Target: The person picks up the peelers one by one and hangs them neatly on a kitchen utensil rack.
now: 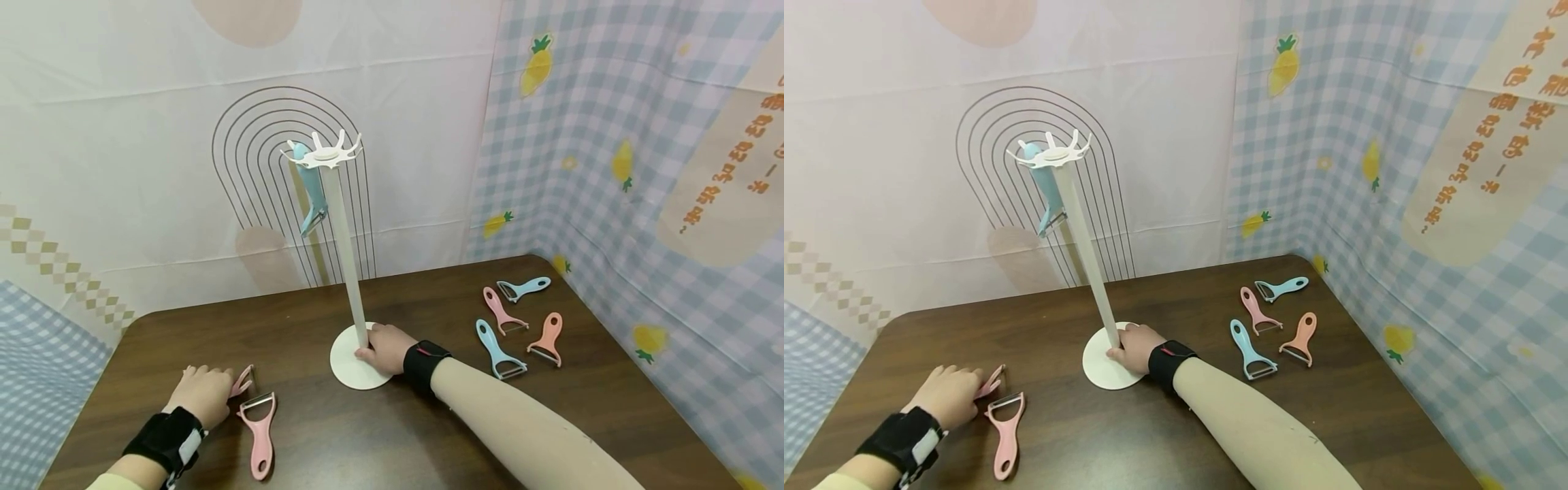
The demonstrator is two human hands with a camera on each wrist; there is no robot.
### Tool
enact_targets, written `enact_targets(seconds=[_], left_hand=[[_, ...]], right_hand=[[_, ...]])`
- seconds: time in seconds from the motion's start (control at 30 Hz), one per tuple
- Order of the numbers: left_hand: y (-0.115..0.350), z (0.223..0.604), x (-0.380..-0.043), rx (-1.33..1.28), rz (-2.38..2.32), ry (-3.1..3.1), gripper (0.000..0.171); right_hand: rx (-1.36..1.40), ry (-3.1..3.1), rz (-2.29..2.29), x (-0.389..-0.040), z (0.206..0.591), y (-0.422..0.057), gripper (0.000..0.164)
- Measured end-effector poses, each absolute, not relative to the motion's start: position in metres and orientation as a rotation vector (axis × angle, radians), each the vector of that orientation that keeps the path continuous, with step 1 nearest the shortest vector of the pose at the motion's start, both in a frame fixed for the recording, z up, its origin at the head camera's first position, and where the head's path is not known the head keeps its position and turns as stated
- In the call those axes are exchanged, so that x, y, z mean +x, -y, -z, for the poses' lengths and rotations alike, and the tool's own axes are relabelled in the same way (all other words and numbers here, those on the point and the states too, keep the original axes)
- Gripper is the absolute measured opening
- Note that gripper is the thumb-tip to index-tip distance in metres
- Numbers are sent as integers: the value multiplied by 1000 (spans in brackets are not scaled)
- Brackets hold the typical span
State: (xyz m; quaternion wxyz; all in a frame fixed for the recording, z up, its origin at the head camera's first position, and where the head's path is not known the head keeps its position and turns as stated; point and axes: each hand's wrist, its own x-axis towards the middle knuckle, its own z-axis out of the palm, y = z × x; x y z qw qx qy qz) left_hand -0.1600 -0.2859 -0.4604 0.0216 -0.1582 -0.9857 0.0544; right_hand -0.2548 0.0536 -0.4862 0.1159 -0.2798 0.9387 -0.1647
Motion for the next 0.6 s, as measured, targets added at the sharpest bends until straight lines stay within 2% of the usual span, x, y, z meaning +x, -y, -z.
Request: enact_targets(seconds=[0.6], left_hand=[[290,457,-161,-494,-116,2989,20]], right_hand=[[-801,-2739,492,-251,481,-54,45]])
